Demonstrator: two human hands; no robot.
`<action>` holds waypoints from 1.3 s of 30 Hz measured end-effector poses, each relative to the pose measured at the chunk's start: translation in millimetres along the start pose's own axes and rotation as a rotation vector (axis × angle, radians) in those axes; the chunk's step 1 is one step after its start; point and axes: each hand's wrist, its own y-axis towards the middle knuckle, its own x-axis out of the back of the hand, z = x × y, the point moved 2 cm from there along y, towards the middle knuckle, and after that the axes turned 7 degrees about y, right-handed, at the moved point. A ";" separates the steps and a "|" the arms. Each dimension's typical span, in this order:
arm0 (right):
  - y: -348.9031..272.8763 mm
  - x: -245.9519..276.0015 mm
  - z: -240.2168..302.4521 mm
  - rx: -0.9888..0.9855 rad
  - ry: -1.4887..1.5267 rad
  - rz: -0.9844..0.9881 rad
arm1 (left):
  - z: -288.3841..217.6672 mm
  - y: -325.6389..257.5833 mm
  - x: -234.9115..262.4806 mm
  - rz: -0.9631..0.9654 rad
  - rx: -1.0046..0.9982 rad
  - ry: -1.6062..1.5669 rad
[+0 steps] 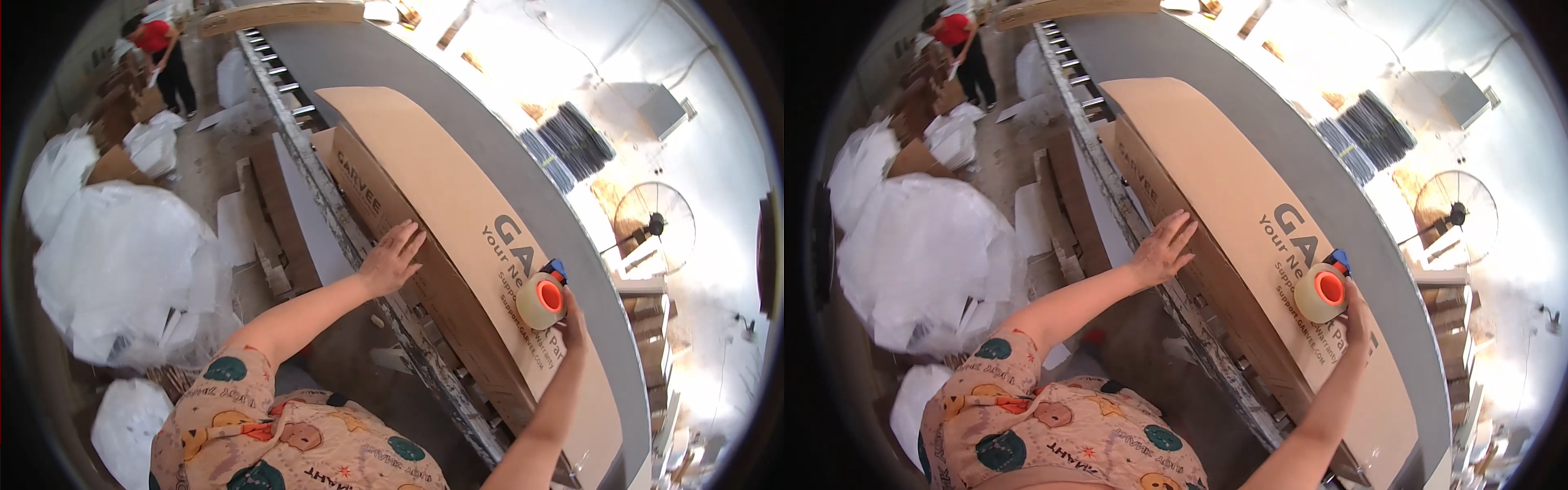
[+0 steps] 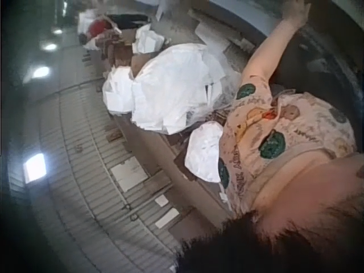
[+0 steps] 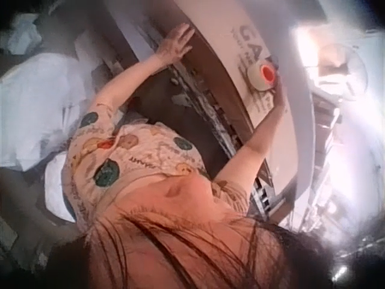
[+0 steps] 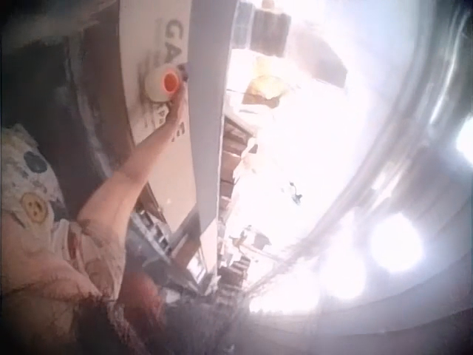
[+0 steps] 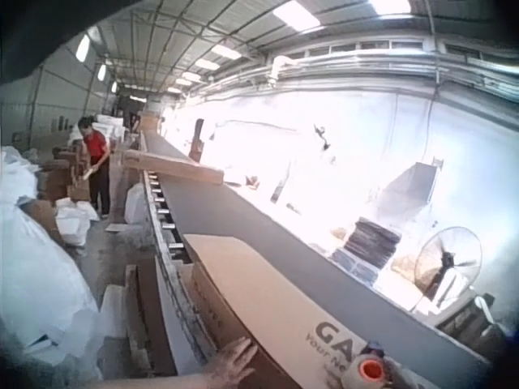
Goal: The person places a long white furniture panel and foam padding into a large cardboard box, then uses a tape dispenser to seal the box at several points before sliding the box along the assembly line.
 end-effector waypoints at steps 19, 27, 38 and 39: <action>-63.8 -217.4 9.3 1.204 -1.141 0.220 | 59.8 10.0 -4.5 0.004 -0.150 0.045; -78.3 -190.8 25.0 0.735 -1.119 0.420 | 64.1 11.9 3.8 -0.047 -0.074 0.060; -77.6 -201.5 -3.0 1.383 -1.093 0.187 | 73.9 24.1 9.0 0.040 -0.157 0.192; -78.8 -201.5 -0.9 1.388 -1.071 0.189 | 75.7 24.1 8.8 0.050 -0.162 0.209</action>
